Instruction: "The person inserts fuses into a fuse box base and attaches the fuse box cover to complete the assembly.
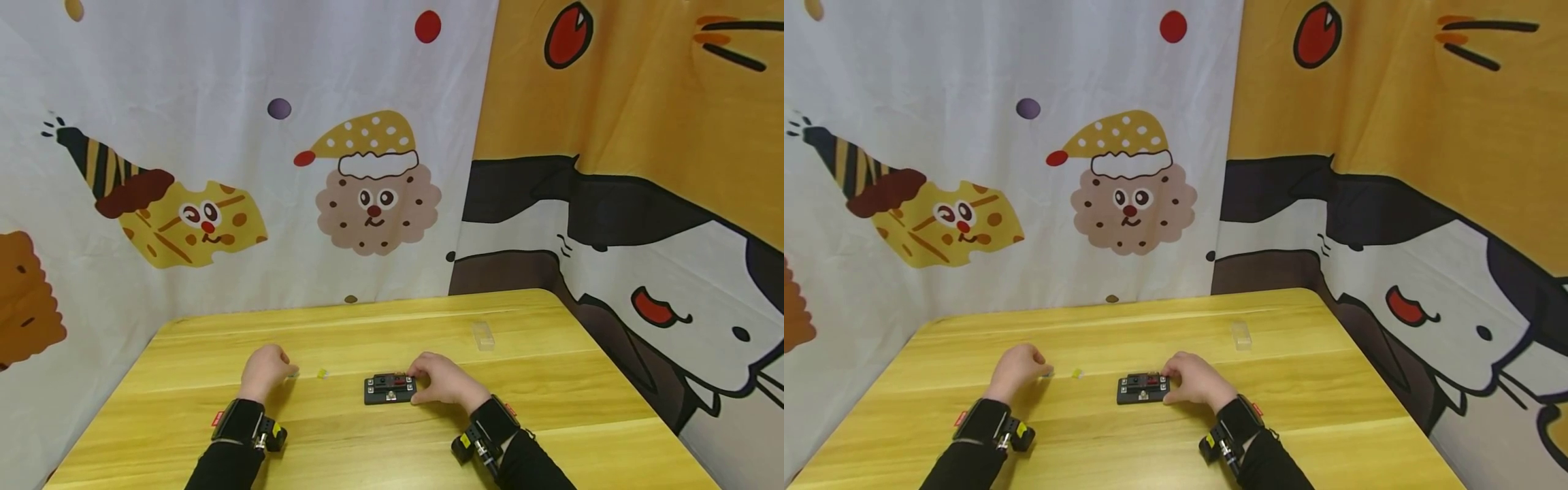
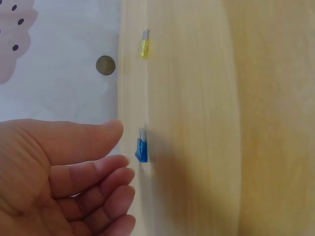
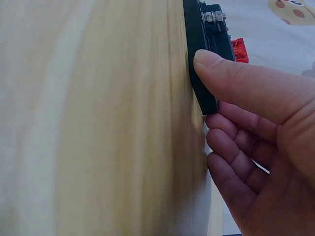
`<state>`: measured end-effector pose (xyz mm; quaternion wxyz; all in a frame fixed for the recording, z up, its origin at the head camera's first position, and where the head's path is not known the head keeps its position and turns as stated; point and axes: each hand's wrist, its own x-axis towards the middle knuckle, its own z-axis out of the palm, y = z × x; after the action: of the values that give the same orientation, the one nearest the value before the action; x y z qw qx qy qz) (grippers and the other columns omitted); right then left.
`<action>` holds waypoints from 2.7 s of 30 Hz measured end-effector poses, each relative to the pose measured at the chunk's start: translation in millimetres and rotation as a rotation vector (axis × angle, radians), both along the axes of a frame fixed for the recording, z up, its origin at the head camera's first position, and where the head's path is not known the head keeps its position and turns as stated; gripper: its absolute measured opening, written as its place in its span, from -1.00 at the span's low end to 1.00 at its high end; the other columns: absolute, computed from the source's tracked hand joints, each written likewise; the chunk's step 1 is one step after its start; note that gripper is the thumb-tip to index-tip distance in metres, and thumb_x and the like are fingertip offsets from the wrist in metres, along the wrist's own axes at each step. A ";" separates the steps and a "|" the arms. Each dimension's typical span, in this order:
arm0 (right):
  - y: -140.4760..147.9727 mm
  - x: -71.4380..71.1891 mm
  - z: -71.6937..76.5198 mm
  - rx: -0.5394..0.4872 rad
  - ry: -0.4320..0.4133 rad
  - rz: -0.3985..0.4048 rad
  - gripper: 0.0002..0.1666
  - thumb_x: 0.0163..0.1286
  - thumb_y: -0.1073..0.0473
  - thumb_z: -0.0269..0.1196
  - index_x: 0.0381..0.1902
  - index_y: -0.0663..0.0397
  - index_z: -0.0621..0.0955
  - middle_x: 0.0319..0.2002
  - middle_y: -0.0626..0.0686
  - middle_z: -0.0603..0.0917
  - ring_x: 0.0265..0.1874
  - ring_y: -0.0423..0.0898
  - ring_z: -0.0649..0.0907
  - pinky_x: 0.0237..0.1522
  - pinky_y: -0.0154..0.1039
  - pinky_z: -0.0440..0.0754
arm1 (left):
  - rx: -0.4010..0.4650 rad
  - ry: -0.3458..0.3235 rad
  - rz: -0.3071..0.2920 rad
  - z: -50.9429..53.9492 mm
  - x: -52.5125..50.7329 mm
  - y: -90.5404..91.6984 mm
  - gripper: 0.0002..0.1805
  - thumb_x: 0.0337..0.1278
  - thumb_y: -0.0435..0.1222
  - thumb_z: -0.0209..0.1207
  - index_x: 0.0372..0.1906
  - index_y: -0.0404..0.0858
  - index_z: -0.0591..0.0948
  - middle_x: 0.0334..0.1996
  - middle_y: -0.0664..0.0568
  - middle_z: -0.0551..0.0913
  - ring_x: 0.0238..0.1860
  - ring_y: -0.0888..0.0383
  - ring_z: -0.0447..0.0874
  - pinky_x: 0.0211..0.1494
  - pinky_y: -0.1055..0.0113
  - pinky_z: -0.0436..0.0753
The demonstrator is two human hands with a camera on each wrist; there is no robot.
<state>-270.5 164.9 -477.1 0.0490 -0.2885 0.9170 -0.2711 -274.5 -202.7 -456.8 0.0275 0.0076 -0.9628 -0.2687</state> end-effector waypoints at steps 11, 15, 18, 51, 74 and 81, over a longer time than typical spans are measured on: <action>0.6 1.0 0.6 -0.006 0.006 0.002 -0.51 0.04 0.11 0.56 -0.07 0.07 0.66 -0.13 -0.08 0.59 -0.13 -0.07 0.59 0.04 -0.07 0.54 | 0.000 -0.016 0.009 -3.0 0.0 1.9 -0.48 -0.09 -0.33 0.35 -0.85 -0.12 0.25 -0.80 0.19 0.08 -0.71 0.22 0.04 -0.56 0.36 0.07; 1.1 0.5 -0.7 -0.005 0.012 0.005 -0.52 0.04 0.10 0.56 -0.08 0.06 0.66 -0.13 -0.09 0.59 -0.13 -0.08 0.59 0.03 -0.09 0.54 | -0.005 -0.027 0.017 -1.8 0.7 2.6 -0.50 -0.09 -0.32 0.35 -0.84 -0.13 0.28 -0.80 0.18 0.12 -0.70 0.20 0.08 -0.56 0.36 0.11; 1.4 0.1 -1.6 -0.003 0.017 0.006 -0.52 0.04 0.10 0.56 -0.08 0.04 0.66 -0.14 -0.10 0.58 -0.14 -0.09 0.59 0.02 -0.09 0.54 | -0.012 -0.028 0.023 -1.7 0.9 3.0 -0.50 -0.08 -0.32 0.36 -0.85 -0.13 0.28 -0.80 0.18 0.13 -0.70 0.20 0.09 -0.56 0.35 0.12; 2.5 -1.7 -5.2 -0.007 0.023 0.003 -0.51 0.03 0.09 0.57 -0.09 0.06 0.66 -0.14 -0.09 0.58 -0.14 -0.09 0.59 0.03 -0.09 0.54 | -0.077 -0.015 0.026 -7.4 -3.7 7.2 -0.54 -0.09 -0.39 0.34 -0.83 -0.11 0.32 -0.78 0.16 0.18 -0.68 0.17 0.20 -0.55 0.33 0.18; 1.4 1.2 -1.2 -0.016 0.007 0.004 -0.51 0.04 0.11 0.56 -0.07 0.08 0.66 -0.13 -0.07 0.59 -0.11 -0.05 0.60 0.05 -0.06 0.54 | -0.084 0.093 0.010 -5.3 -3.8 12.4 -0.90 -0.09 -0.39 0.35 -0.52 -0.19 0.63 -0.50 0.05 0.62 -0.50 0.10 0.51 -0.39 0.15 0.52; 2.2 2.4 0.4 -0.013 0.013 0.008 -0.52 0.05 0.13 0.56 -0.07 0.10 0.66 -0.13 -0.05 0.59 -0.12 -0.05 0.60 0.05 -0.06 0.54 | -0.018 0.171 -0.039 5.6 1.3 25.3 -0.90 -0.03 -0.40 0.39 -0.46 -0.23 0.65 -0.51 0.07 0.63 -0.47 0.12 0.54 -0.28 0.11 0.55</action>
<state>-268.1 167.1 -476.7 0.0421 -0.2941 0.9144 -0.2751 -273.2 -177.4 -451.2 0.1043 -0.0345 -0.9593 -0.2601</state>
